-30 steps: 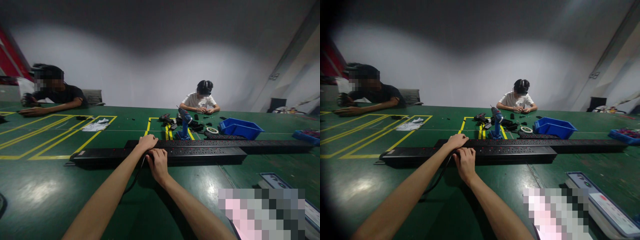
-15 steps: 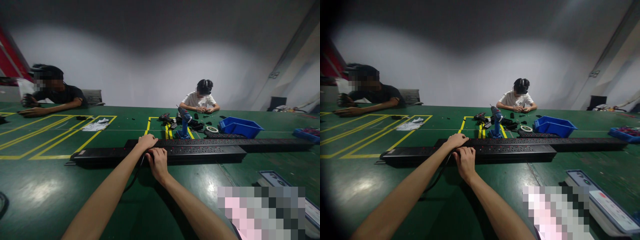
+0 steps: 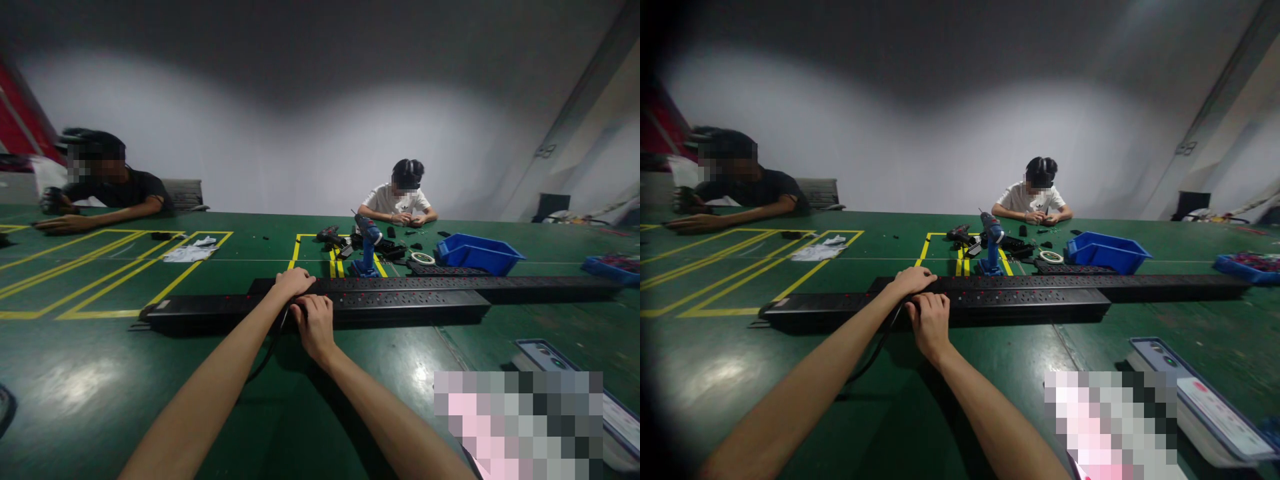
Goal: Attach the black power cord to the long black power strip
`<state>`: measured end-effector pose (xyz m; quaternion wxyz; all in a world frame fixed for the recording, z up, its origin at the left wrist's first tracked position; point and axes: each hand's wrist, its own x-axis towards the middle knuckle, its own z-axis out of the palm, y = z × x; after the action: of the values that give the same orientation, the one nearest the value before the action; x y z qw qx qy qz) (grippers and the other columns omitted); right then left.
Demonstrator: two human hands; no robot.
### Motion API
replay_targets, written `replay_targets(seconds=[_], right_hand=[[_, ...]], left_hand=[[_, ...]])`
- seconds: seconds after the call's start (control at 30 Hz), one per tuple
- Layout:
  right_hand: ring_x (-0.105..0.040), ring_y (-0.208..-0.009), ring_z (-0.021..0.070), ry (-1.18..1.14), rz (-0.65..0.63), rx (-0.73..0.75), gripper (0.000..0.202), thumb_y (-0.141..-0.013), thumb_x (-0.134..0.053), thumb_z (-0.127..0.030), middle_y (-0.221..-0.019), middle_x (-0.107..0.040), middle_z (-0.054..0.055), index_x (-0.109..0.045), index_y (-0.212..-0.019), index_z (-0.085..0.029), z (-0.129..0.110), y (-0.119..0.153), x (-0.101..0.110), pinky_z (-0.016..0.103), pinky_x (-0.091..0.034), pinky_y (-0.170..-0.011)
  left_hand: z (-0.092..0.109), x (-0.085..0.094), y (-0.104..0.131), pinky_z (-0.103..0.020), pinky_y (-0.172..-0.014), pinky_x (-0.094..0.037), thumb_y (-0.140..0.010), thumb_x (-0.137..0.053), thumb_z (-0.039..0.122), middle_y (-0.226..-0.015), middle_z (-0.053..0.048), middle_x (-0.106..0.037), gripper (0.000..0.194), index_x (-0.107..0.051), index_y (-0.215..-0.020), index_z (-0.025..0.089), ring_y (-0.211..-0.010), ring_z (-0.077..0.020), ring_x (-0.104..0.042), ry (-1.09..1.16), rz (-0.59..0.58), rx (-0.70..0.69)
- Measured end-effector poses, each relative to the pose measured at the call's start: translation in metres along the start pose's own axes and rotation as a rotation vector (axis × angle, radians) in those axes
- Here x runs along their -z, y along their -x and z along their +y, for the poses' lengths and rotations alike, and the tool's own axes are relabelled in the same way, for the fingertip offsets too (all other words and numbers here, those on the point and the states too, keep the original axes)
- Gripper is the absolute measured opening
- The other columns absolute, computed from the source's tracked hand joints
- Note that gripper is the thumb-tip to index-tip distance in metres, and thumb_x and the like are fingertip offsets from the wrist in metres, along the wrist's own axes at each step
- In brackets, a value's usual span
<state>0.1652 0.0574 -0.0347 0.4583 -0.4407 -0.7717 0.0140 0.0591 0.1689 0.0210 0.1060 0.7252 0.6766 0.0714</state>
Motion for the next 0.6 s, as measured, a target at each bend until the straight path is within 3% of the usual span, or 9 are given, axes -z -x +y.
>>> replay_targets(seconds=[0.27, 0.47, 0.6], right_hand=[[-0.056, -0.099, 0.019, 0.033, 0.007, 0.007, 0.018, -0.097, -0.047, -0.032, -0.105, -0.066, 0.004, -0.062, -0.103, -0.023, 0.001, 0.0, -0.001, 0.037, -0.034, -0.093], [-0.052, -0.113, 0.0217, 0.048, 0.023, -0.006, 0.025, -0.096, -0.048, -0.034, -0.121, -0.061, 0.008, -0.059, -0.114, -0.021, 0.001, 0.0, -0.002, 0.038, -0.034, -0.097], [-0.054, -0.111, 0.02, 0.054, 0.003, -0.004, 0.025, -0.096, -0.049, -0.034, -0.118, -0.064, 0.006, -0.059, -0.115, -0.021, 0.001, 0.0, -0.002, 0.037, -0.033, -0.097]], left_hand=[[-0.003, -0.006, -0.01, -0.054, -0.098, -0.037, -0.08, -0.037, 0.071, -0.123, -0.011, -0.064, 0.061, -0.068, -0.111, 0.03, -0.114, -0.0362, -0.056, -0.022, -0.065, 0.012], [-0.008, -0.014, -0.012, -0.066, -0.106, -0.017, -0.075, -0.033, 0.079, -0.139, -0.018, -0.049, 0.077, -0.067, -0.116, 0.024, -0.13, -0.044, -0.038, -0.092, 0.06, 0.119], [-0.01, -0.015, -0.012, -0.067, -0.105, -0.018, -0.076, -0.031, 0.081, -0.131, -0.02, -0.057, 0.079, -0.069, -0.111, 0.022, -0.126, -0.0438, -0.044, -0.035, 0.016, 0.148]])
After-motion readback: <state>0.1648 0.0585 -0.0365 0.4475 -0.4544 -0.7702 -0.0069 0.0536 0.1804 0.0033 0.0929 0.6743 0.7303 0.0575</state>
